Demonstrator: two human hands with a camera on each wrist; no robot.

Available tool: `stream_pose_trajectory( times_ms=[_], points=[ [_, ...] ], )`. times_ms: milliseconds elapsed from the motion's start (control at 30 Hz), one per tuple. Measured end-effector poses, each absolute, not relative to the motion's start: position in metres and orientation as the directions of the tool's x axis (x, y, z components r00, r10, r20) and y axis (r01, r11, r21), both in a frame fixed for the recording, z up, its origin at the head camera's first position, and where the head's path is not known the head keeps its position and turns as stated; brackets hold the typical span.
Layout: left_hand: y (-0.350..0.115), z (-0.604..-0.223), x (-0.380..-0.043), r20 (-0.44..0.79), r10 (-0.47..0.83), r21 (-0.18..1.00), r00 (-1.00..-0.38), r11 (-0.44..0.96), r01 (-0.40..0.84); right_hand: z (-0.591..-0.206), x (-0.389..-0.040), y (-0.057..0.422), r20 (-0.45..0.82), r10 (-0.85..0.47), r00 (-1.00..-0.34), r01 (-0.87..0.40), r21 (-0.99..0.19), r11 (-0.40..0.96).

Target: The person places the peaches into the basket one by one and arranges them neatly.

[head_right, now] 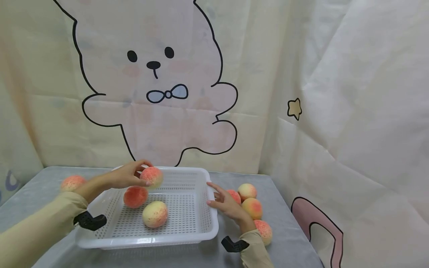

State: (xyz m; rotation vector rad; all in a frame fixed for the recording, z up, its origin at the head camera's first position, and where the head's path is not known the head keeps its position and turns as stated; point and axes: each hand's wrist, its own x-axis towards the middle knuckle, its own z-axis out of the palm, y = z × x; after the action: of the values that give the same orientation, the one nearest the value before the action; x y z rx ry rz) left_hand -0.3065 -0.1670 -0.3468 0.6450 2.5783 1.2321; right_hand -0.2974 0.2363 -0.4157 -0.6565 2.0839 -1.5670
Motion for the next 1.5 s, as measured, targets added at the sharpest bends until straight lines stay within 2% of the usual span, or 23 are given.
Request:
stream_pose_trajectory(
  times_ms=[200, 767, 1500],
  points=[
    [-0.157, -0.353, -0.312, -0.029, 0.483, 0.783, -0.875, 0.555, 0.280, -0.418, -0.296, 0.237, -0.072, -0.612, -0.788, -0.098, -0.966, 0.240],
    [-0.140, -0.362, -0.317, -0.089, 0.415, 0.732, -0.906, 0.644, 0.223, -0.416, -0.296, 0.237, -0.070, -0.608, -0.791, -0.096, -0.967, 0.236],
    [-0.135, -0.379, -0.313, -0.112, 0.423, 0.686, -0.899, 0.688, 0.238, -0.416, -0.296, 0.237, -0.074, -0.606, -0.792, -0.085, -0.970, 0.229]
  ],
)
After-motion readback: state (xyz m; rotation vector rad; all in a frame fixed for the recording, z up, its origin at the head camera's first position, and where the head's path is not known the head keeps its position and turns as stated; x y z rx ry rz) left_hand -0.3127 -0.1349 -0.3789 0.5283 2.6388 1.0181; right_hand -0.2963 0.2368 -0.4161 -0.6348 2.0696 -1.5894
